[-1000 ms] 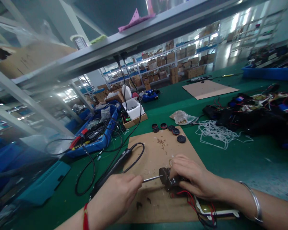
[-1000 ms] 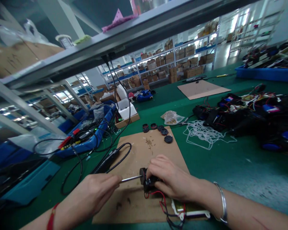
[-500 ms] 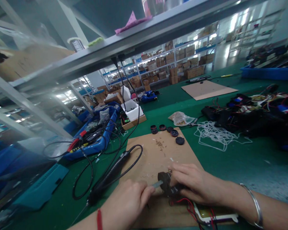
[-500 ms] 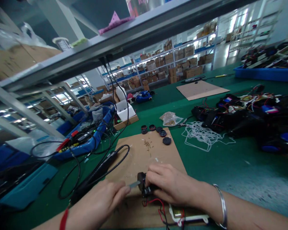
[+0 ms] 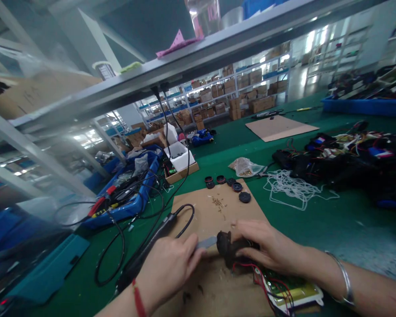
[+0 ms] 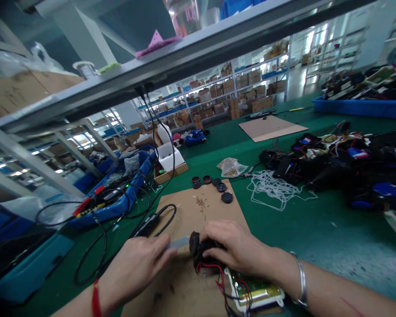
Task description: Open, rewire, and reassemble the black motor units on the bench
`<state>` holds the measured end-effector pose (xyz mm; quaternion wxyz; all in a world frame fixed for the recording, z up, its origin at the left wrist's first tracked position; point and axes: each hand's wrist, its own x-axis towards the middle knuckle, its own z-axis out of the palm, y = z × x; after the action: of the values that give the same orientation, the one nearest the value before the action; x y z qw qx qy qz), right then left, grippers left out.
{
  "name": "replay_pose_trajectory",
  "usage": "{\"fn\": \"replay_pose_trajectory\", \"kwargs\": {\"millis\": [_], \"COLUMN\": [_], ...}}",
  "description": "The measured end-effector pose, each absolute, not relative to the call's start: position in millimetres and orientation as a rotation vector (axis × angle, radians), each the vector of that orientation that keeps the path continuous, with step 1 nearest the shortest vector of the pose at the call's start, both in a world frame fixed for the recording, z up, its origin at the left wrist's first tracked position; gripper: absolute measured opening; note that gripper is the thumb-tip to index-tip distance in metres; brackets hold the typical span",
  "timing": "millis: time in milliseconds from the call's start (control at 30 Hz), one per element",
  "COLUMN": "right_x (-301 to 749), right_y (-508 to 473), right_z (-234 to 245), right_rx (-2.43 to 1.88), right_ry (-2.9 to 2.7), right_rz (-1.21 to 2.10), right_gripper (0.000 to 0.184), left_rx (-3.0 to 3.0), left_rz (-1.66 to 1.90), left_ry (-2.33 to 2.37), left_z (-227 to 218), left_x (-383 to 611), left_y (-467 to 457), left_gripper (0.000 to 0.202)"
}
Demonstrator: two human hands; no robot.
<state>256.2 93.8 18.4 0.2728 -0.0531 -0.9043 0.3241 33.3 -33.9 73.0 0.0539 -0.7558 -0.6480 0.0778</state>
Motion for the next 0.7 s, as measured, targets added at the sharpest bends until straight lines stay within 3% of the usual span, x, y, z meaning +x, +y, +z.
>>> {"fn": "replay_pose_trajectory", "kwargs": {"millis": [233, 400, 533, 700], "right_x": [255, 253, 257, 262], "right_y": [93, 87, 87, 93], "right_z": [17, 18, 26, 32], "right_rx": [-0.052, 0.091, 0.103, -0.049], "right_ry": [-2.399, -2.371, -2.292, -2.324], "right_rz": [0.754, 0.242, 0.044, 0.062], "right_gripper": [0.008, 0.017, 0.018, 0.016], "left_rx": [-2.194, -2.452, -2.7, -2.443], "left_rz": [0.022, -1.029, -2.028, -2.509], "left_ry": [-2.529, -2.853, -3.068, -2.932], "left_z": [55, 61, 50, 34], "left_x": [24, 49, 64, 60], "left_y": [-45, -16, 6, 9], "left_gripper": [0.026, 0.041, 0.046, 0.049]}}
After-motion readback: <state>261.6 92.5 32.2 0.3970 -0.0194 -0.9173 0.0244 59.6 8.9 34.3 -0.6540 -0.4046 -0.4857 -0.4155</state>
